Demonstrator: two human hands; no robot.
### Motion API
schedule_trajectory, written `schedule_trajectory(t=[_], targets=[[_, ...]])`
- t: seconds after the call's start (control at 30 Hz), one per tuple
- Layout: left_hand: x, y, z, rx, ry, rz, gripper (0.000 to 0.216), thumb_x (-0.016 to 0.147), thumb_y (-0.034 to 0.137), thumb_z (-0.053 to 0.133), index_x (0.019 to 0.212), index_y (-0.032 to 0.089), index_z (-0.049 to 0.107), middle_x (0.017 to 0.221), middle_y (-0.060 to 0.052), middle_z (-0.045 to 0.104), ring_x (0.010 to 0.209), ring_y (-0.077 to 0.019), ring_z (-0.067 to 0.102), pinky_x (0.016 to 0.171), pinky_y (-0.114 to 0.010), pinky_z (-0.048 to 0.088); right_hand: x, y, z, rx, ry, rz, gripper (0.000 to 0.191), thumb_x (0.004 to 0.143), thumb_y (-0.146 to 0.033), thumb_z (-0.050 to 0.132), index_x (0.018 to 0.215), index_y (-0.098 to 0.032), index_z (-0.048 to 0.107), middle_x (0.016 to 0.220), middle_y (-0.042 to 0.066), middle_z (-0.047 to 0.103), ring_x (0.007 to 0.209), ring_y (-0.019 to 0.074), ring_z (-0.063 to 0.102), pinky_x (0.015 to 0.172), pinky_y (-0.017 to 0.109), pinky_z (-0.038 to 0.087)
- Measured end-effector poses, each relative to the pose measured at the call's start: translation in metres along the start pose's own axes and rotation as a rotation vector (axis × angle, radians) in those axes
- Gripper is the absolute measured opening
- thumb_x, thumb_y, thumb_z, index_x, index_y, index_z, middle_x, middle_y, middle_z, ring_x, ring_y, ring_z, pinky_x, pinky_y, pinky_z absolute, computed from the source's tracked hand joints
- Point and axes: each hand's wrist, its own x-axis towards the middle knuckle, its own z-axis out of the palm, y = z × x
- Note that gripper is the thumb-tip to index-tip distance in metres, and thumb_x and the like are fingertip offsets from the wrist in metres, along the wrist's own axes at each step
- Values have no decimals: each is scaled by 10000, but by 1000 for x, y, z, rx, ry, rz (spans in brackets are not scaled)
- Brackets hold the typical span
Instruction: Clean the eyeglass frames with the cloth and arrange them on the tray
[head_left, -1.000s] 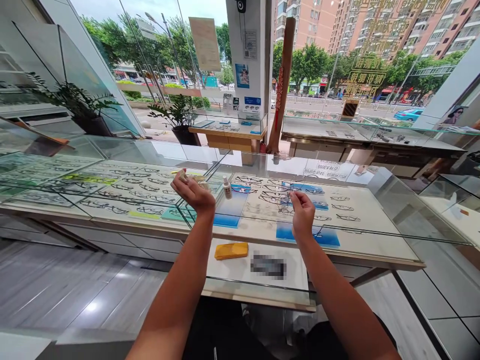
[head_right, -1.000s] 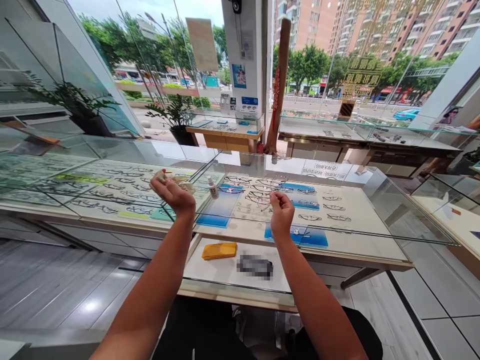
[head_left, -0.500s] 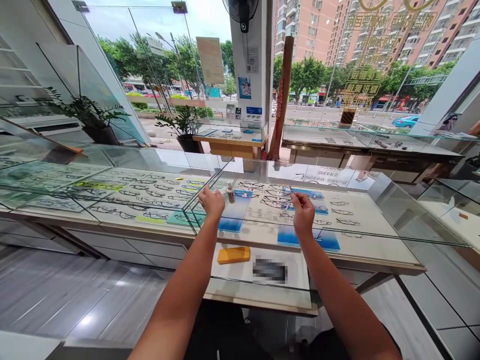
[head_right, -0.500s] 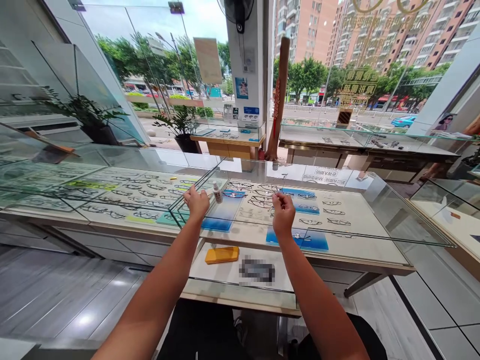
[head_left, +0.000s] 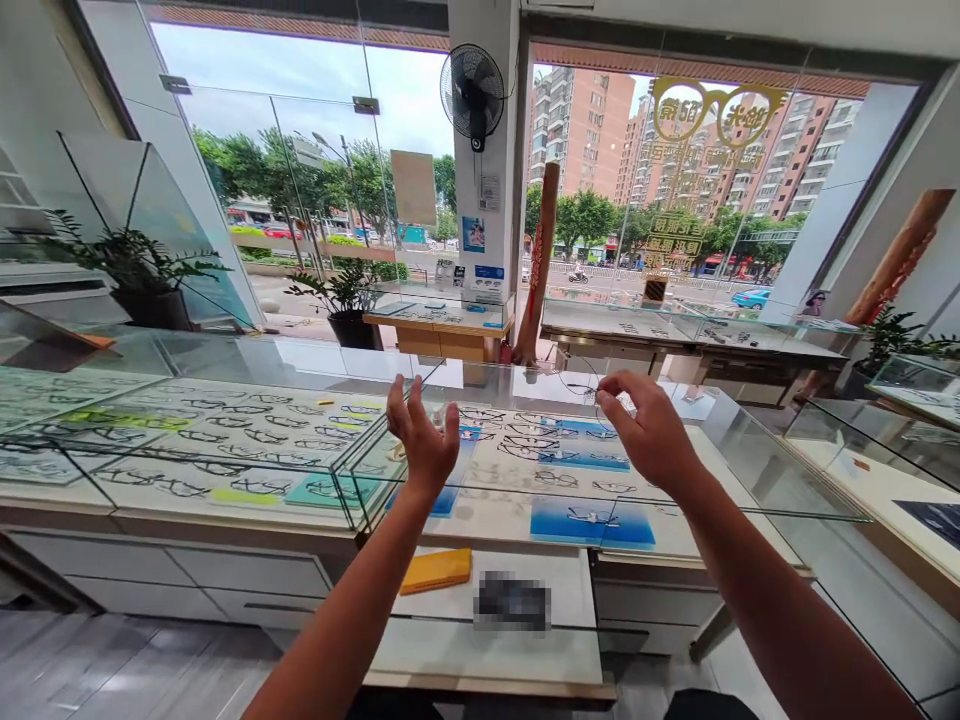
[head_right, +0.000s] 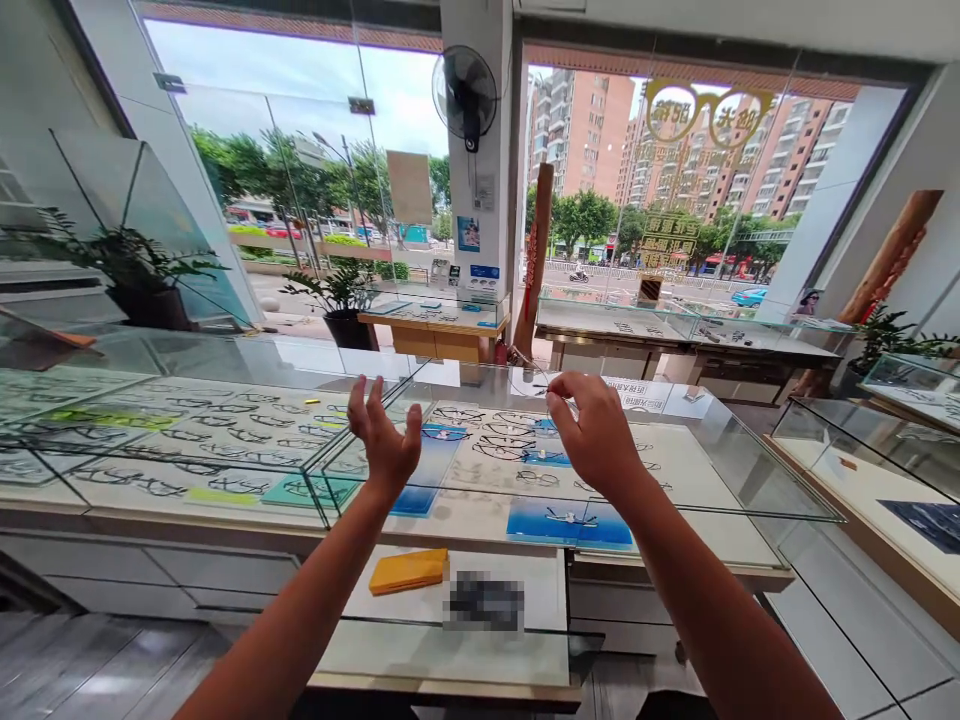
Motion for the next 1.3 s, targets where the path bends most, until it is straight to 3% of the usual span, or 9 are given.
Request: schedule_trajectory(t=[0.13,0.23,0.33,0.47,0.67,0.87,1.07,1.17,1.3], targets=[[3,76,-43,-314,-123,227,861,928,512,756,1661,245,390,1669,-177,447,1577,-375,404,1323,-557,322,2,-25,-17,-44,-157,-83,189,1013,-286,573,876,-263,700,860,21,730,838,236,624,832,398,419],[0,120,-74,-457,-256,224,929,800,563,890,1609,306,513,1575,-141,564,1480,-402,512,1274,-577,410,-3,-44,-21,-32,-254,-132,187,1010,-254,599,853,-264,700,825,8,732,792,220,621,810,380,408],[-5,141,-96,-544,-322,193,804,760,496,945,1495,359,649,1404,-108,684,1319,-391,631,1171,-571,510,-12,-61,-22,-49,-301,-197,207,1029,-291,607,849,-270,709,794,17,723,770,224,597,788,379,394],[-14,147,-114,-580,-390,99,569,802,405,928,1343,418,751,1164,-69,765,1107,-352,713,1025,-548,590,-23,-75,-26,-169,-357,-277,239,1059,-298,577,858,-274,704,804,36,719,786,237,587,817,411,403],[-33,149,-132,-503,-382,38,513,774,428,945,1266,404,799,1201,-90,735,1067,-334,720,960,-529,650,-36,-85,-28,-169,-361,-313,294,1058,-295,597,773,-278,667,721,30,676,697,223,558,802,405,402],[-38,157,-142,-567,-423,-109,443,858,439,880,1274,317,787,1183,-60,706,1032,-232,731,929,-440,705,-43,-81,-44,83,-492,-17,256,1092,-461,548,1102,-266,714,982,43,765,898,226,686,843,380,493],[-38,153,-144,-600,-404,-217,433,855,461,879,1239,283,789,1184,-60,710,1088,-231,733,937,-407,709,-70,-38,-27,615,-354,179,498,1017,-592,650,1429,-319,585,1261,84,735,1247,297,666,1101,485,507],[-40,149,-143,-584,-400,-238,433,861,459,873,1245,278,783,1161,-60,729,1083,-232,740,933,-403,706,-92,-30,-6,744,-256,236,557,965,-585,726,1424,-306,579,1104,67,719,1142,291,677,1098,499,507],[-42,147,-144,-553,-401,-223,434,855,452,879,1241,278,783,1112,-49,734,1033,-214,741,922,-389,699,-112,-34,11,723,-164,308,508,946,-531,767,1375,-309,608,937,3,595,901,213,605,934,402,531]])
